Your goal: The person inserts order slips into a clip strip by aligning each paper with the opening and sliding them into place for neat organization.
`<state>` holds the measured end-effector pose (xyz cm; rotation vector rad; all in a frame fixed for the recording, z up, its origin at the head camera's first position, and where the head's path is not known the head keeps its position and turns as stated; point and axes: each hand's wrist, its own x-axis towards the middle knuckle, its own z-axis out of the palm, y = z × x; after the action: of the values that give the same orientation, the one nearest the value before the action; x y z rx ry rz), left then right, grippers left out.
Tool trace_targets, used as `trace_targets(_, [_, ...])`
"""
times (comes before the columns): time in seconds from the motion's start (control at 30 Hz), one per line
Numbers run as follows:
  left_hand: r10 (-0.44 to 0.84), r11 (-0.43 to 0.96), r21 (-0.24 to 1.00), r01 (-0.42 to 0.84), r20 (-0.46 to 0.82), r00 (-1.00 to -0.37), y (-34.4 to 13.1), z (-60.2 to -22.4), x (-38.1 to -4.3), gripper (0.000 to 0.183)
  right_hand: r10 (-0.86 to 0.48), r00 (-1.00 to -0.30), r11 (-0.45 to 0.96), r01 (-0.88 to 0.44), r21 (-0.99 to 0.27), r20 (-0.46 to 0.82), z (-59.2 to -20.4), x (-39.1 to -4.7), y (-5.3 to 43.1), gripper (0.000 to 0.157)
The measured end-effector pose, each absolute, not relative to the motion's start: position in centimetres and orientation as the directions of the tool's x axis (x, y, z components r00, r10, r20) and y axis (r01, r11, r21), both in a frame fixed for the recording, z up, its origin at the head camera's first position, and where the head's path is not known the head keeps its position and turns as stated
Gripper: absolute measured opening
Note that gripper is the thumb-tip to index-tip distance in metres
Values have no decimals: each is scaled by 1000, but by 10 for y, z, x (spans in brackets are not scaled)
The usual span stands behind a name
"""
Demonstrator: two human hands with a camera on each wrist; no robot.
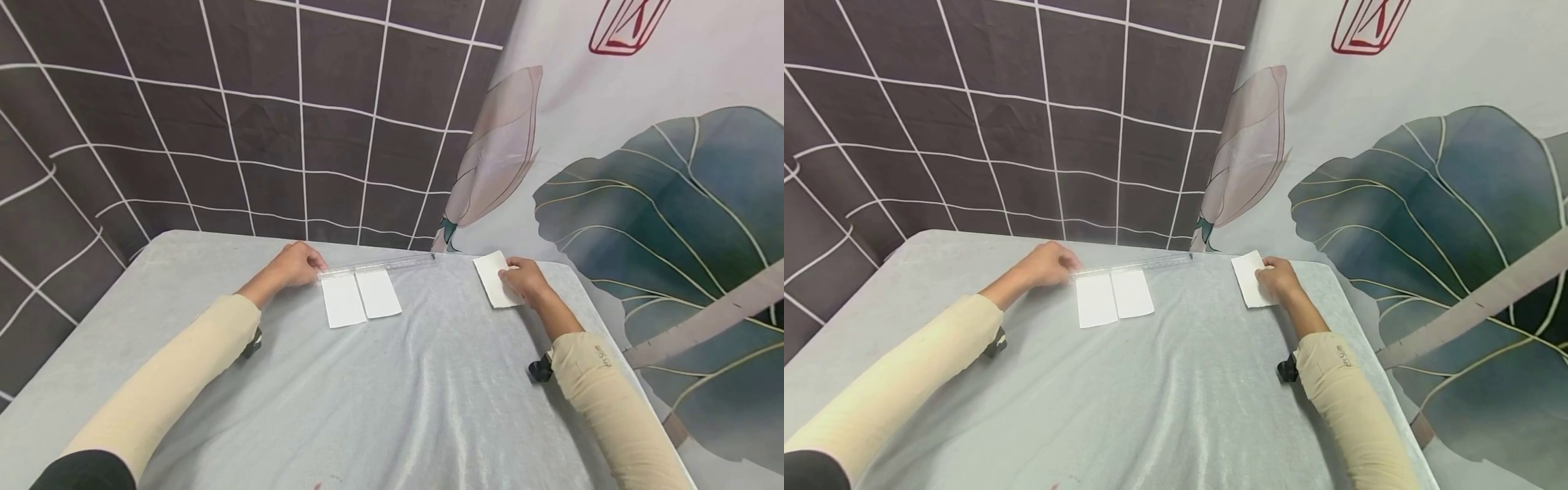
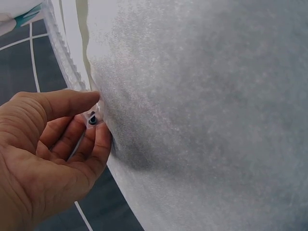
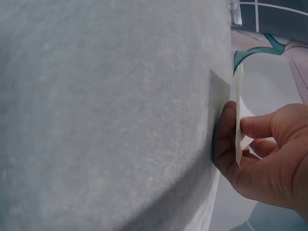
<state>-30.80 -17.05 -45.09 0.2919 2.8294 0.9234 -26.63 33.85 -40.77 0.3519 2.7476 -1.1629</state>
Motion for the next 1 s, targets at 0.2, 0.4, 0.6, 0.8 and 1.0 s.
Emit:
trace_targets(0.2, [204,797,595,108,-97,-974,-171,-456,-316,44,110,-977,716,206,-667,-183,-410,-267,337,55])
trace_targets(0.4, [222,788,607,107,-118,-968,-160,-412,-277,43,106,-981,710,190,-678,-163,-411,-267,335,60])
trace_targets(0.6, [217,796,596,107,-116,-969,-154,-398,-262,45,81,-982,695,178,-696,-170,-413,-267,332,59])
trace_targets(0.8, [219,793,600,106,-120,-968,-160,-420,-283,42,96,-980,681,192,-707,-173,-412,-266,328,60])
trace_targets(1.0, [220,794,599,107,-118,-968,-153,-402,-264,44,115,-979,680,202,-705,-169,-415,-268,323,58])
